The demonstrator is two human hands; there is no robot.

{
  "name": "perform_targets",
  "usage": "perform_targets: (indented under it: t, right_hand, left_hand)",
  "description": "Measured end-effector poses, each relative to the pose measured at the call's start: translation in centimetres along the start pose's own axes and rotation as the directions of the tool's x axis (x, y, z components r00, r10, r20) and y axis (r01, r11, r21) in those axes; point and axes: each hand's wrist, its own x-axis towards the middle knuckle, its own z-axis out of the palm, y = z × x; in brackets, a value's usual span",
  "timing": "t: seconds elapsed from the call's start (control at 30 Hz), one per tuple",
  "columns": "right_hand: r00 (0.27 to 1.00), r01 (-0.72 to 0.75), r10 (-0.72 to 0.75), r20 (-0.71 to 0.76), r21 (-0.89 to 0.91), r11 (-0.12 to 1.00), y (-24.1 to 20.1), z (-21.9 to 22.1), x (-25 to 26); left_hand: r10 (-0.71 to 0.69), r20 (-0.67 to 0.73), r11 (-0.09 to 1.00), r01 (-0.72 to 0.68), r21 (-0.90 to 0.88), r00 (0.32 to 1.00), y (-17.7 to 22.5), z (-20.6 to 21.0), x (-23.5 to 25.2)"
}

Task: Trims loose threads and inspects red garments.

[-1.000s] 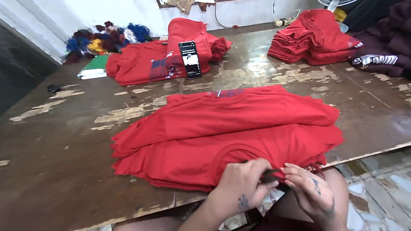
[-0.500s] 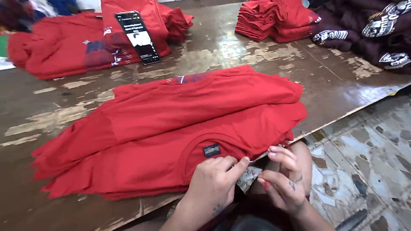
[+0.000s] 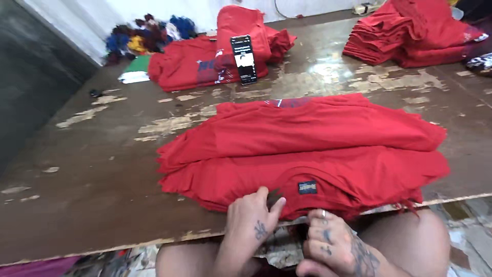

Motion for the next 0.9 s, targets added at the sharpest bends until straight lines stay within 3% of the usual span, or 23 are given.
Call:
perform_targets:
  t: [0.07, 0.13, 0.23, 0.37, 0.53, 0.67, 0.9]
  right_hand:
    - [0.999, -0.019, 0.017, -0.032, -0.041, 0.999, 1.5, 1.3, 1.1]
    - [0.992, -0.116, 0.111, -0.066, -0.084, 0.99, 2.9, 2.8, 2.4]
    - [0.979, -0.183, 0.172, -0.111, -0.099, 0.978, 3.7, 3.9, 3.6]
    - [0.975, -0.102, 0.1, -0.201, -0.003, 0.995, 4.4, 4.0, 2.2]
    - [0.978, -0.201, 0.198, -0.07, -0.045, 0.978, 3.6, 4.0, 3.1]
    - [0.968, -0.092, 0.077, -0.239, -0.056, 0.994, 4.6, 4.8, 2.3]
    - [0.964, -0.182, 0.198, -0.175, 0.103, 0.978, 3.8, 4.4, 1.6]
  left_hand:
    - [0.034, -0.139, 0.996, -0.045, -0.072, 0.99, -0.7, 0.9, -0.6]
    - [0.017, -0.287, 0.917, -0.13, -0.378, 0.958, -1.7, 1.3, -1.1]
    - [0.038, -0.342, 0.584, -0.299, -0.755, 0.939, -2.8, 3.2, -1.8]
    - [0.048, -0.305, 0.337, -0.303, -0.892, 0.951, -4.1, 4.8, -2.1]
    - [0.136, -0.241, 0.32, -0.273, -0.907, 0.961, -4.9, 4.6, -1.6]
    - [0.113, -0.247, 0.334, -0.271, -0.903, 0.962, -4.8, 4.6, -1.2]
    - [0.105, -0.228, 0.323, -0.25, -0.913, 0.968, -4.8, 4.4, -1.1]
